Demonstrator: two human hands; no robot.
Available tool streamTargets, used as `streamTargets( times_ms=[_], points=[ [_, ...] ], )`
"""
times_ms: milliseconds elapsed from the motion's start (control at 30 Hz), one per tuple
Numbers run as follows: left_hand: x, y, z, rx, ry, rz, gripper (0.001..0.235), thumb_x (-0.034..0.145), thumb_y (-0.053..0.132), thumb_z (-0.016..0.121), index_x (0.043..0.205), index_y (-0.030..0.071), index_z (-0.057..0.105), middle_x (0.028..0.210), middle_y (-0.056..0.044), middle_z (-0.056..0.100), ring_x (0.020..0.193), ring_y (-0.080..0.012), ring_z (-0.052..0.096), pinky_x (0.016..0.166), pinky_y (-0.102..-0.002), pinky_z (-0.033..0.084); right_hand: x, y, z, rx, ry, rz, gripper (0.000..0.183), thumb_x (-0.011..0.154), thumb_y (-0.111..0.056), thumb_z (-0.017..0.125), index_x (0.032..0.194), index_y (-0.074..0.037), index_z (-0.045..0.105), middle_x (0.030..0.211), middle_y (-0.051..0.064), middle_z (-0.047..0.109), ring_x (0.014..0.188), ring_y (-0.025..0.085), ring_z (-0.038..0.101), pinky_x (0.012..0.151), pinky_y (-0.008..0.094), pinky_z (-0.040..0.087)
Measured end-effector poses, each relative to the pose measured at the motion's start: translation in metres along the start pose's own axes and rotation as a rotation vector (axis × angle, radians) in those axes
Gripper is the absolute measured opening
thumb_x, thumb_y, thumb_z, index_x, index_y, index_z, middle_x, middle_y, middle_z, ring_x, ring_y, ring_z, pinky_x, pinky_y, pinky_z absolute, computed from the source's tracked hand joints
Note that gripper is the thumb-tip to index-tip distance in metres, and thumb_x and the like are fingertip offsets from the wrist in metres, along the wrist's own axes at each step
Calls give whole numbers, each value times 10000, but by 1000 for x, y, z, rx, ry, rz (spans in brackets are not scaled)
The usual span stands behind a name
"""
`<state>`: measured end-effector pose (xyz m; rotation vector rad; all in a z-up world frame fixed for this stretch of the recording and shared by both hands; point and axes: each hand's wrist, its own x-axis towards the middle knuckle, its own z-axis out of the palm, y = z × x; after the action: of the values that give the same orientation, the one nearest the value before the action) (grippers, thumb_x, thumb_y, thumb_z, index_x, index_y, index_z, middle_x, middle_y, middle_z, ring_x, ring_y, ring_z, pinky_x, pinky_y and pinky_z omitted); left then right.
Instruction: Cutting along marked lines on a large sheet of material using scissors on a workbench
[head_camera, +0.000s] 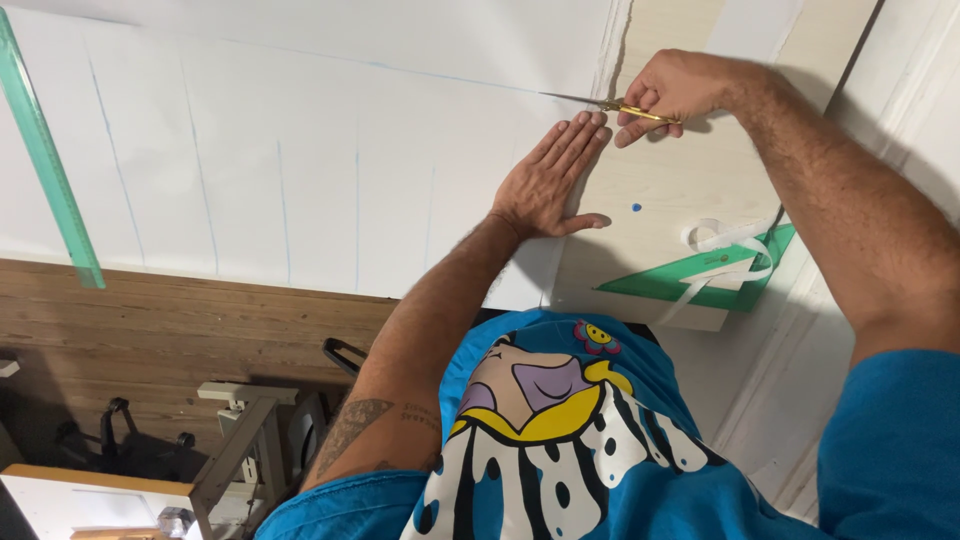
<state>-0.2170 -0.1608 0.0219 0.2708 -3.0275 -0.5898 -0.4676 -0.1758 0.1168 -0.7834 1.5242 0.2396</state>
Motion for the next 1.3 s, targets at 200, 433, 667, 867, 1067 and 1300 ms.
streamTargets(
  times_ms=[200, 433, 667, 867, 1067, 1300],
  points=[
    [0, 0, 1, -8, -20, -3, 1174, 942, 930, 252, 1630, -20, 209, 1704, -202, 203, 1607, -320, 194, 1342, -443, 128, -1, -6, 1, 2, 11, -6, 373, 807, -231, 905, 1058, 14, 777, 720, 104, 698, 599, 181, 535, 618, 284, 462],
    [0, -1, 7, -28, 56, 16, 1167, 951, 921, 277, 1610, -41, 259, 1684, -210, 251, 1591, -332, 239, 1334, -457, 158, -1, -18, 1, -43, 14, -2, 379, 810, -292, 903, 1025, -2, 787, 707, 83, 696, 571, 171, 516, 684, 271, 454],
    [0, 0, 1, -16, -2, 15, 1157, 952, 913, 231, 1619, -32, 225, 1690, -223, 239, 1592, -346, 210, 1329, -464, 138, 4, -24, 3, -38, 25, 31, 447, 786, -277, 901, 1109, 5, 773, 817, 114, 738, 641, 215, 568, 612, 309, 487],
    [-1, -1, 8, -5, 22, 11, 1156, 948, 914, 220, 1614, -31, 197, 1691, -225, 256, 1596, -348, 220, 1336, -463, 149, 3, -33, 5, -49, 24, -5, 316, 836, -247, 882, 994, 10, 788, 723, 98, 710, 591, 195, 552, 604, 290, 474],
    [0, 0, -2, 28, -38, 6, 1174, 941, 935, 188, 1628, -18, 169, 1712, -184, 205, 1606, -323, 187, 1336, -445, 138, 6, -41, 5, -75, 31, 20, 260, 870, -190, 826, 1043, 2, 793, 834, 105, 776, 575, 207, 559, 631, 293, 476],
    [0, -1, 0, -35, -12, 23, 1157, 936, 889, 139, 1628, -33, 237, 1691, -230, 209, 1589, -360, 185, 1320, -469, 121, 14, -45, 4, -81, 14, 8, 361, 857, -187, 844, 1139, 27, 774, 925, 117, 805, 646, 199, 597, 585, 314, 524]
  ],
)
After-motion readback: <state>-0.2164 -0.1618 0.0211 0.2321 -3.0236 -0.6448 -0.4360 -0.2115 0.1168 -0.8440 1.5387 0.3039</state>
